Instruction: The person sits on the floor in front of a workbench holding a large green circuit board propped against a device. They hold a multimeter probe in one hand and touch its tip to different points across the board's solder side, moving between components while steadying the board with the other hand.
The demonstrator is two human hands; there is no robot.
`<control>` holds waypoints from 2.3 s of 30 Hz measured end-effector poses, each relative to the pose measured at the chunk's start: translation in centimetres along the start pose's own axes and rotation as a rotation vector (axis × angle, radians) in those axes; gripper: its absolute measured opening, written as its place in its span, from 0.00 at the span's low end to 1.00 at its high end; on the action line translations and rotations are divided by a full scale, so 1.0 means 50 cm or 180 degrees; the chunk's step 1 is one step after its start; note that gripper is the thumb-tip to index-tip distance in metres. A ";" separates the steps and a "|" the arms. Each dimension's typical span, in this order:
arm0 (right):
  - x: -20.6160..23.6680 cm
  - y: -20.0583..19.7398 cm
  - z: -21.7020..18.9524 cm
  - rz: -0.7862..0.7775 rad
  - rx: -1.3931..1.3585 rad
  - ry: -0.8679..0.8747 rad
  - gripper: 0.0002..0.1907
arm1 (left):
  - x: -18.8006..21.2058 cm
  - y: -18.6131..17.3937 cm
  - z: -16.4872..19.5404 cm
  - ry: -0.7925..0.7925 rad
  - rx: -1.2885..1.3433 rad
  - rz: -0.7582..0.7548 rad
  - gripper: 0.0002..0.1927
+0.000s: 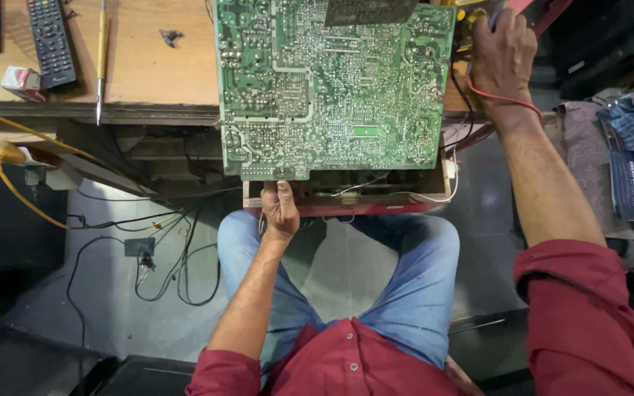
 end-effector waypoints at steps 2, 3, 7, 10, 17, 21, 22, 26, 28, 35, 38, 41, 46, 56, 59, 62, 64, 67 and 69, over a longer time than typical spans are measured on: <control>-0.001 0.002 0.003 -0.0007 -0.0055 -0.0010 0.09 | 0.001 0.001 -0.004 -0.0033 0.0007 -0.0012 0.18; 0.001 0.001 0.004 0.0012 -0.0125 -0.0001 0.08 | 0.003 0.001 -0.009 -0.0127 -0.0015 -0.0019 0.17; -0.002 -0.008 0.005 0.0050 -0.0288 -0.0059 0.07 | 0.006 0.004 -0.024 -0.0528 -0.0530 -0.0070 0.16; -0.005 -0.023 0.011 0.0103 -0.0573 0.0049 0.09 | -0.010 0.009 0.002 -0.0018 -0.0897 -0.0113 0.16; 0.092 -0.095 -0.010 0.0018 -0.4160 0.1515 0.19 | -0.016 0.024 0.014 0.0045 0.0027 -0.0064 0.16; 0.181 -0.173 -0.204 -0.0627 -0.6784 0.0863 0.25 | 0.008 0.028 -0.015 -0.0398 0.0325 -0.0105 0.12; 0.236 -0.218 -0.257 -0.0359 -0.4954 0.1162 0.18 | 0.012 0.029 -0.019 -0.0420 0.0430 -0.0099 0.12; 0.242 -0.302 -0.394 -0.0461 -0.4157 0.0692 0.16 | 0.010 0.022 -0.019 -0.0072 0.0050 -0.0107 0.17; 0.233 -0.322 -0.426 -0.0501 -0.4184 0.0772 0.15 | 0.010 0.024 -0.027 -0.0363 0.0025 -0.0146 0.17; 0.210 -0.331 -0.443 -0.0316 -0.3844 0.0516 0.13 | -0.001 0.027 -0.011 0.0015 0.0200 -0.0156 0.18; 0.210 -0.326 -0.443 -0.0368 -0.3805 0.0487 0.13 | -0.004 0.028 -0.010 0.0096 0.0119 -0.0148 0.18; 0.206 -0.325 -0.447 -0.0301 -0.3823 0.0429 0.13 | -0.004 0.028 -0.015 -0.0036 0.0124 -0.0135 0.18; 0.204 -0.326 -0.449 -0.0272 -0.3830 0.0398 0.12 | 0.001 0.031 -0.026 -0.0516 0.0403 -0.0081 0.20; 0.203 -0.323 -0.455 -0.0262 -0.3741 0.0381 0.13 | -0.015 0.030 -0.006 -0.0184 0.0389 -0.0003 0.17; 0.206 -0.320 -0.457 -0.0272 -0.3740 0.0390 0.13 | -0.019 0.027 -0.002 -0.0055 0.0261 0.0005 0.16; 0.205 -0.319 -0.460 -0.0254 -0.3720 0.0258 0.11 | -0.025 0.022 -0.005 0.0005 0.0008 -0.0073 0.14; 0.207 -0.319 -0.463 -0.0291 -0.3826 0.0293 0.12 | -0.023 0.016 -0.008 -0.0055 0.0000 -0.0093 0.15; 0.204 -0.324 -0.463 -0.0245 -0.3929 0.0271 0.13 | -0.024 0.013 -0.005 0.0016 0.0043 -0.0067 0.15; 0.201 -0.329 -0.463 -0.0200 -0.3958 0.0246 0.14 | -0.023 0.011 -0.001 0.0040 0.0091 -0.0051 0.15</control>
Point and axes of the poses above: each hand's wrist, its own x-axis away from the middle knuckle, its own y-axis out of the palm, z = x × y, the point moved 5 cm from there along -x, towards the middle knuckle, and after that the axes turned 15 degrees about y, right-handed, at the moved point
